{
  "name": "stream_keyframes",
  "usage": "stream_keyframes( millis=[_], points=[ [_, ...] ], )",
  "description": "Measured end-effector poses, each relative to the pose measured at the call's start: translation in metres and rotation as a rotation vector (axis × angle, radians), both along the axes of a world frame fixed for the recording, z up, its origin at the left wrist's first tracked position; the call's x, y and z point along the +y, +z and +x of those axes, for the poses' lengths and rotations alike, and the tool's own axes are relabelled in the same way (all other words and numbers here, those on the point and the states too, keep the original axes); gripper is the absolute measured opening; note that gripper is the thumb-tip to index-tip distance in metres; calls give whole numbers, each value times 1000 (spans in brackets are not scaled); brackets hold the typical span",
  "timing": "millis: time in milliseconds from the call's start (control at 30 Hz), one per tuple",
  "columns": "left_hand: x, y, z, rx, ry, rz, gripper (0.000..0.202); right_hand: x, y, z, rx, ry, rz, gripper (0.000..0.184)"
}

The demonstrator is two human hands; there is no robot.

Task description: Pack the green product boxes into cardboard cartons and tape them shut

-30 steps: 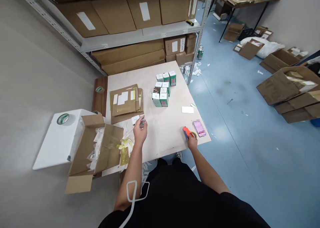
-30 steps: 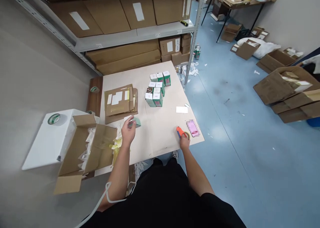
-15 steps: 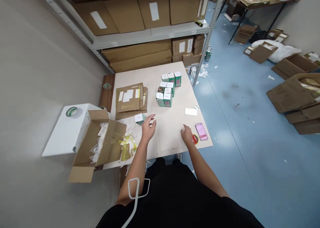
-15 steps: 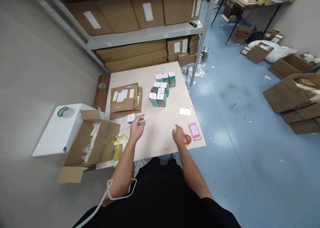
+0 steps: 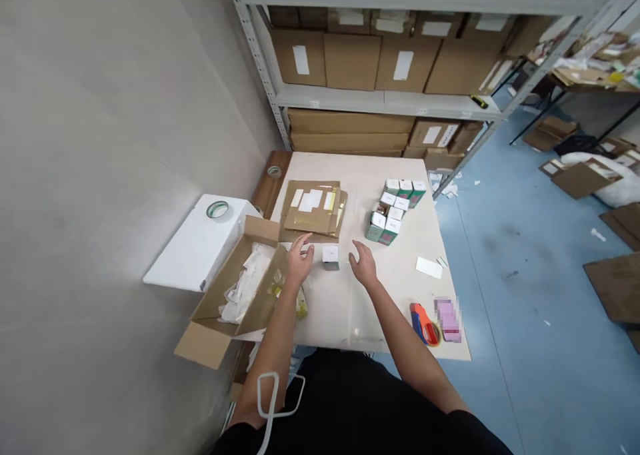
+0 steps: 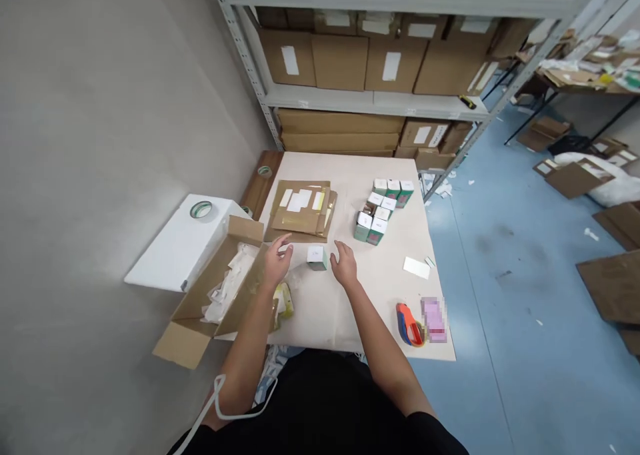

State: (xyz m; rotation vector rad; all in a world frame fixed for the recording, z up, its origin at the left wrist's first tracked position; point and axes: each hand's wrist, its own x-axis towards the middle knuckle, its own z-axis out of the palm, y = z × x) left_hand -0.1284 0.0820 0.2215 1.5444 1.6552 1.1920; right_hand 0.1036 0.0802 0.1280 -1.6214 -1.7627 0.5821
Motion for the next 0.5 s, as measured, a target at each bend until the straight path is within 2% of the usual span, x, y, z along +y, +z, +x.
stream_keyframes(
  millis=[133, 267, 367, 500],
  points=[
    [64, -19, -65, -21, 39, 4, 44, 50, 2, -50, -57, 70, 20, 50],
    [136, -49, -119, 1, 46, -45, 47, 99, -6, -93, -135, 109, -20, 53],
    [183, -78, -145, 77, 1, -154, 49, 133, -19, -120, -202, 120, -94, 57],
    [230, -119, -161, 181, -79, -405, 55, 172, -46, -146, -320, 146, -279, 65]
  ],
)
